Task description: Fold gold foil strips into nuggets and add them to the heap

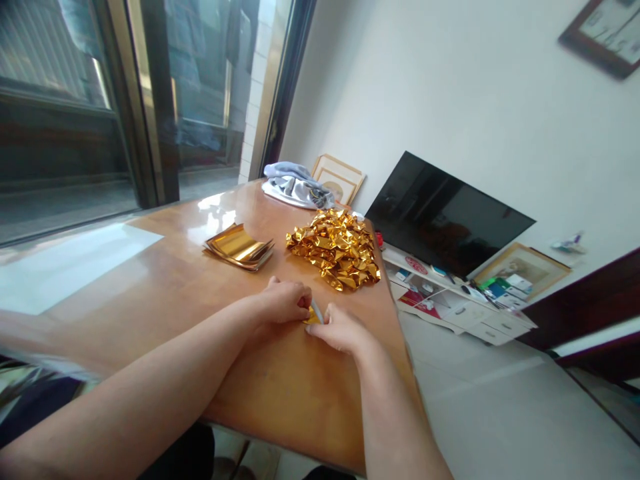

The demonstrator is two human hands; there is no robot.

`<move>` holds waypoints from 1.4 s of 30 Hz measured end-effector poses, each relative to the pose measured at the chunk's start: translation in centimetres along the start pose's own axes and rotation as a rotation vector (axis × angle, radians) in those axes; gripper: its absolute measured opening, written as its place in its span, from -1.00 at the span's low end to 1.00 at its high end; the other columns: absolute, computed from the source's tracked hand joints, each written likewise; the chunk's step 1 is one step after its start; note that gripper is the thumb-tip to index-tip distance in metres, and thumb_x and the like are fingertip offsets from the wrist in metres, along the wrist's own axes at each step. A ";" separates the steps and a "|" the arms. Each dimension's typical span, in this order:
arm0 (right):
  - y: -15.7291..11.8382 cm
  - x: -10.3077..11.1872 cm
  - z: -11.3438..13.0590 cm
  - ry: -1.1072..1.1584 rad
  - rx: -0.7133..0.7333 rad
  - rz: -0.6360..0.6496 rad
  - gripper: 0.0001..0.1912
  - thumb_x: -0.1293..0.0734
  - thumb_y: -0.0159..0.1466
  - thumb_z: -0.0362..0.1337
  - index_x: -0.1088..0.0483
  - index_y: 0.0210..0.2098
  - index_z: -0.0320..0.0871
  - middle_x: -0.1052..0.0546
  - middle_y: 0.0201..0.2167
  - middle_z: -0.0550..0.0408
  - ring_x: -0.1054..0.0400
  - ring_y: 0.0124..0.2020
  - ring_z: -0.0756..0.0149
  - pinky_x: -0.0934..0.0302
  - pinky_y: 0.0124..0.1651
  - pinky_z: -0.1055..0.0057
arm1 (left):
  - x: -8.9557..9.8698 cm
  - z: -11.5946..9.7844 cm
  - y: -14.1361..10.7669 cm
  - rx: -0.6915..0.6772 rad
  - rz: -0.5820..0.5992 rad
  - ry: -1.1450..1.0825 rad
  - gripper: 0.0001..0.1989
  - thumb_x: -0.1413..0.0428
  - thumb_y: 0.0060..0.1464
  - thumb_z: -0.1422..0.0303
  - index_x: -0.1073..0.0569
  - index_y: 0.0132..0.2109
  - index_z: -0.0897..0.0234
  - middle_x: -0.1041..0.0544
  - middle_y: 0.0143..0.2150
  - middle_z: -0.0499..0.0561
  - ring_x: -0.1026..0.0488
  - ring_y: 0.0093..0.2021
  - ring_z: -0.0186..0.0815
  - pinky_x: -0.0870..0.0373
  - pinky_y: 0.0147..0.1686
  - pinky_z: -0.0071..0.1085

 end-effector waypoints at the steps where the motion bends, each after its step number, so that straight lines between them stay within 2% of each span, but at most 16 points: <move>1: -0.2 -0.2 -0.5 0.021 -0.018 0.026 -0.71 -0.44 0.11 -0.07 -0.36 -0.39 -0.13 -0.40 -0.52 0.20 -0.24 -0.47 0.36 -0.06 -0.42 0.48 | 0.0 0.0 0.0 0.002 -0.002 -0.002 -0.76 -0.20 -0.07 0.14 -0.53 -0.25 0.12 -0.61 -0.21 0.00 -0.49 -0.19 -0.11 -0.17 -0.02 -0.07; 5: -0.1 -0.4 -1.2 0.115 -0.040 0.022 -0.74 -0.33 0.21 -0.09 -0.29 -0.44 -0.13 -0.35 -0.55 0.24 -0.17 -0.52 0.43 0.06 -0.48 0.49 | 0.2 0.0 0.0 0.003 -0.020 -0.005 -0.78 -0.19 -0.08 0.15 -0.53 -0.27 0.12 -0.60 -0.24 0.01 -0.48 -0.21 -0.10 -0.19 -0.06 -0.08; 9: 0.4 -0.4 -1.8 0.107 -0.070 -0.097 -0.69 -0.37 0.18 -0.05 -0.29 -0.48 -0.13 -0.32 -0.62 0.26 -0.15 -0.56 0.43 0.12 -0.50 0.49 | 0.1 0.1 0.1 -0.005 -0.050 0.010 -0.78 -0.19 -0.08 0.15 -0.52 -0.28 0.13 -0.60 -0.23 0.02 -0.48 -0.20 -0.09 -0.19 -0.09 -0.09; 16: 0.7 -0.6 -2.3 0.105 -0.028 -0.242 -0.74 -0.41 0.16 -0.06 -0.37 -0.42 -0.11 -0.42 -0.58 0.22 -0.21 -0.55 0.41 0.08 -0.48 0.50 | 0.0 0.2 0.2 0.014 -0.073 0.016 -0.75 -0.17 -0.05 0.08 -0.52 -0.30 0.13 -0.59 -0.26 0.02 -0.46 -0.21 -0.11 -0.17 -0.09 -0.10; 21: 0.8 -0.9 -2.1 0.136 0.027 -0.288 -0.79 -0.40 0.18 -0.09 -0.40 -0.37 -0.10 -0.46 -0.54 0.21 -0.27 -0.52 0.39 0.03 -0.47 0.50 | -0.1 0.2 0.2 0.031 -0.064 0.006 -0.76 -0.18 -0.05 0.10 -0.52 -0.29 0.12 -0.59 -0.24 0.01 -0.46 -0.20 -0.10 -0.17 -0.09 -0.09; 28: -0.1 -0.2 -0.7 0.041 0.104 -0.346 -0.91 -0.34 0.20 -0.22 -0.42 -0.39 -0.08 -0.47 -0.49 0.19 -0.30 -0.47 0.37 0.00 -0.44 0.48 | -0.3 0.2 0.3 0.016 -0.050 0.038 -0.78 -0.16 -0.02 0.11 -0.52 -0.28 0.11 -0.59 -0.21 0.02 -0.47 -0.17 -0.07 -0.19 -0.08 -0.06; 34: -1.7 1.0 1.8 -0.137 0.218 -0.453 -0.92 -0.35 0.19 -0.32 -0.42 -0.44 -0.07 -0.45 -0.39 0.14 -0.32 -0.31 0.31 -0.06 -0.30 0.45 | -0.1 0.1 0.2 0.006 -0.041 0.046 -0.78 -0.15 -0.03 0.11 -0.52 -0.27 0.09 -0.59 -0.21 0.00 -0.48 -0.17 -0.07 -0.20 -0.08 -0.05; 42: -2.1 0.2 2.5 -0.163 0.266 -0.410 -0.89 -0.33 0.21 -0.37 -0.37 -0.45 -0.09 -0.44 -0.41 0.13 -0.30 -0.30 0.30 -0.07 -0.27 0.44 | 0.0 0.1 0.0 0.005 -0.038 0.056 -0.83 -0.13 -0.02 0.18 -0.49 -0.30 0.13 -0.60 -0.23 0.00 -0.49 -0.18 -0.09 -0.19 -0.06 -0.08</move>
Point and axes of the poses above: each hand's wrist, its own y-axis towards the middle knuckle, its own x-axis out of the back of the hand, z = x × y, the point moved 9 cm from there along y, towards the middle knuckle
